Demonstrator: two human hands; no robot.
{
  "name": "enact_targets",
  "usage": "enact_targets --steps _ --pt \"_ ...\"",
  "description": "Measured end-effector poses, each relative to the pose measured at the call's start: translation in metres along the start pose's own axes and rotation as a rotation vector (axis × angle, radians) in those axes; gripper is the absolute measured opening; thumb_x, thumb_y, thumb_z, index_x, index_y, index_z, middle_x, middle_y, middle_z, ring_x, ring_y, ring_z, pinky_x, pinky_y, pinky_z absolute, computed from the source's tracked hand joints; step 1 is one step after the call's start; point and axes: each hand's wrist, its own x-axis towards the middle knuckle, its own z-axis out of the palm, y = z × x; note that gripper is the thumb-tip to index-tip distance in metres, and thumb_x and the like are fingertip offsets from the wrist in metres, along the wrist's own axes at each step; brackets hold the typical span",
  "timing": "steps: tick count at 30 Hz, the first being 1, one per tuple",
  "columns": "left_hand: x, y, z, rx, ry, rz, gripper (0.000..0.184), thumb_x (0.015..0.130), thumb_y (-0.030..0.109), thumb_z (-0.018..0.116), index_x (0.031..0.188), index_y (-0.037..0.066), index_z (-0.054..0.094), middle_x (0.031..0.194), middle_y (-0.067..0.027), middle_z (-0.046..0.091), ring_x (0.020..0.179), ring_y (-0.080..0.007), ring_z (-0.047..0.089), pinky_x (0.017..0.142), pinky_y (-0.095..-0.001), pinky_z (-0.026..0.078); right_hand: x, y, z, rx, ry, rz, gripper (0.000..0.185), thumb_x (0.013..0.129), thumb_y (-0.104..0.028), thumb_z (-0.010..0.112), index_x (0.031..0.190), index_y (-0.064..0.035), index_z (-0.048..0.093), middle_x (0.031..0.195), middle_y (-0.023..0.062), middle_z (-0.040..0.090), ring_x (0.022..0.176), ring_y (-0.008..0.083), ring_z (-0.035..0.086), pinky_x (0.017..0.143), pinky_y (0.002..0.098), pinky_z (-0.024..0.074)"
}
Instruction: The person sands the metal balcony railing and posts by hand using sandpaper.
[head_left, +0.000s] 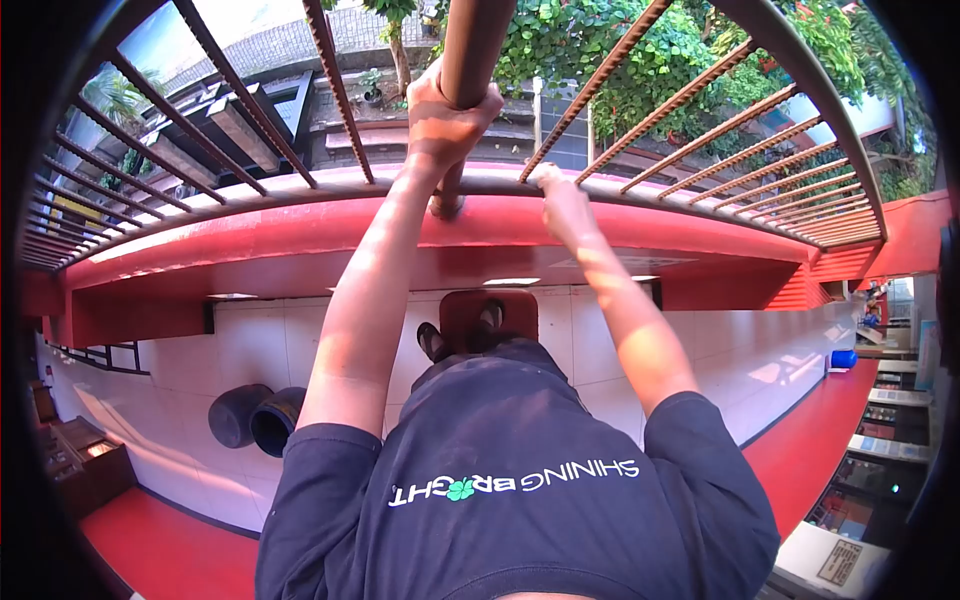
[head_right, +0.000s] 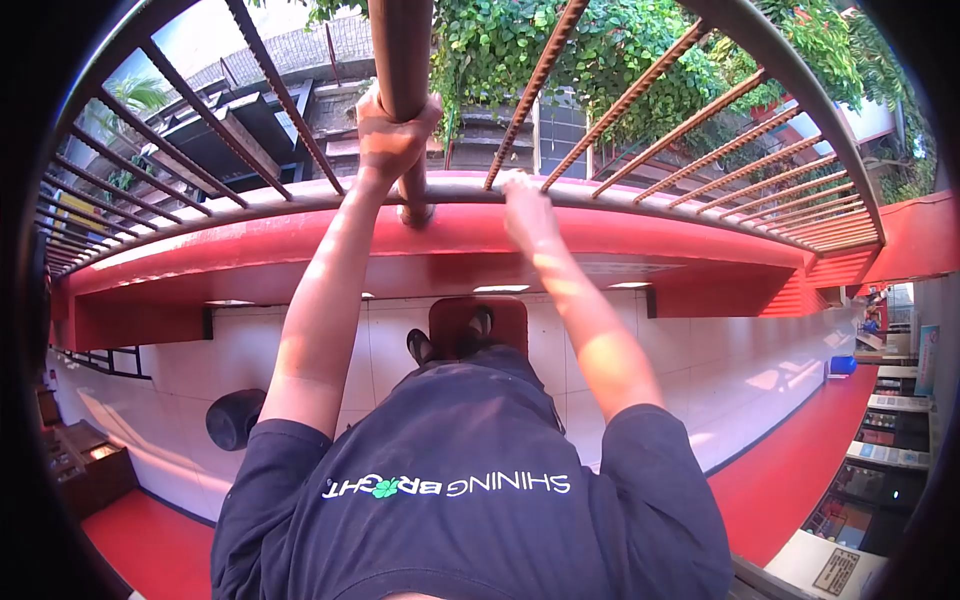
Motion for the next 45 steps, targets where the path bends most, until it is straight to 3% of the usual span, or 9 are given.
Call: enact_targets --steps 3,11,15,21,25,27,31,35,45 --pt "-0.003 -0.001 0.002 -0.050 0.016 -0.022 0.019 0.075 0.017 0.075 0.079 0.002 0.064 0.070 -0.0067 0.065 0.062 -0.0173 0.062 0.062 -0.0351 0.051 -0.014 -0.019 -0.026 0.053 -0.111 0.111 0.047 0.088 -0.002 0.048 0.134 -0.0045 0.057 0.129 0.0246 0.062 0.103 0.0442 0.066 0.091 0.0518 0.0545" --pt "-0.005 0.000 0.004 -0.094 0.020 -0.070 0.019 0.076 0.016 0.076 0.081 0.002 0.064 0.069 -0.0054 0.064 0.062 -0.0139 0.062 0.060 -0.0326 0.050 -0.018 -0.016 -0.013 0.180 0.150 0.362 0.038 0.100 -0.037 0.054 0.133 -0.0182 0.061 0.139 0.0060 0.060 0.110 0.0400 0.064 0.090 0.0506 0.0544" --pt "-0.003 0.002 0.004 -0.041 0.011 -0.075 0.021 0.075 0.016 0.075 0.084 0.002 0.063 0.071 -0.0076 0.065 0.063 -0.0175 0.062 0.064 -0.0341 0.051 -0.017 -0.004 0.017 0.294 0.401 0.229 0.035 0.102 -0.040 0.051 0.132 -0.0250 0.062 0.141 0.0010 0.058 0.110 0.0374 0.063 0.089 0.0476 0.0555" --pt "-0.005 0.012 0.004 -0.084 0.026 -0.131 0.020 0.076 0.016 0.076 0.083 0.001 0.063 0.071 -0.0066 0.065 0.063 -0.0150 0.061 0.063 -0.0329 0.050 -0.032 -0.026 0.023 0.142 0.350 0.253 0.032 0.102 -0.037 0.052 0.131 -0.0295 0.064 0.132 0.0010 0.064 0.096 0.0359 0.070 0.078 0.0495 0.0588" --pt "-0.006 0.010 0.003 -0.059 0.031 -0.115 0.020 0.076 0.015 0.075 0.084 0.001 0.064 0.072 -0.0063 0.066 0.064 -0.0143 0.062 0.064 -0.0328 0.050 -0.008 -0.016 0.015 0.054 0.111 0.584 0.033 0.102 -0.037 0.051 0.130 -0.0267 0.065 0.122 0.0059 0.069 0.095 0.0359 0.070 0.079 0.0498 0.0583" --pt "-0.004 0.008 0.003 -0.073 0.021 -0.121 0.019 0.076 0.015 0.075 0.083 0.001 0.064 0.072 -0.0065 0.066 0.065 -0.0145 0.062 0.064 -0.0327 0.051 -0.025 -0.028 0.033 0.187 0.370 0.210 0.033 0.103 -0.036 0.050 0.131 -0.0255 0.065 0.127 0.0023 0.067 0.098 0.0359 0.069 0.081 0.0493 0.0577" --pt "-0.006 0.009 0.002 -0.077 -0.002 -0.180 0.019 0.077 0.014 0.075 0.083 0.000 0.064 0.073 -0.0070 0.067 0.066 -0.0145 0.063 0.065 -0.0324 0.051 -0.027 -0.009 0.024 0.216 0.363 0.410 0.039 0.102 -0.035 0.050 0.140 -0.0306 0.056 0.144 -0.0079 0.055 0.100 0.0365 0.069 0.083 0.0479 0.0575" --pt "-0.005 0.010 0.003 -0.041 0.031 -0.105 0.021 0.076 0.017 0.076 0.084 0.001 0.065 0.072 -0.0073 0.067 0.065 -0.0156 0.064 0.065 -0.0331 0.052 -0.041 -0.017 0.036 0.111 0.323 0.295 0.043 0.104 -0.033 0.045 0.147 -0.0347 0.046 0.147 -0.0116 0.051 0.089 0.0381 0.070 0.074 0.0492 0.0594" --pt "-0.005 0.009 0.003 -0.101 0.013 -0.151 0.022 0.075 0.017 0.076 0.083 0.001 0.064 0.072 -0.0075 0.067 0.066 -0.0161 0.064 0.066 -0.0331 0.052 -0.039 -0.003 0.044 0.131 0.419 0.213 0.054 0.097 -0.018 0.054 0.149 -0.0324 0.046 0.149 -0.0076 0.050 0.087 0.0356 0.072 0.071 0.0480 0.0607"
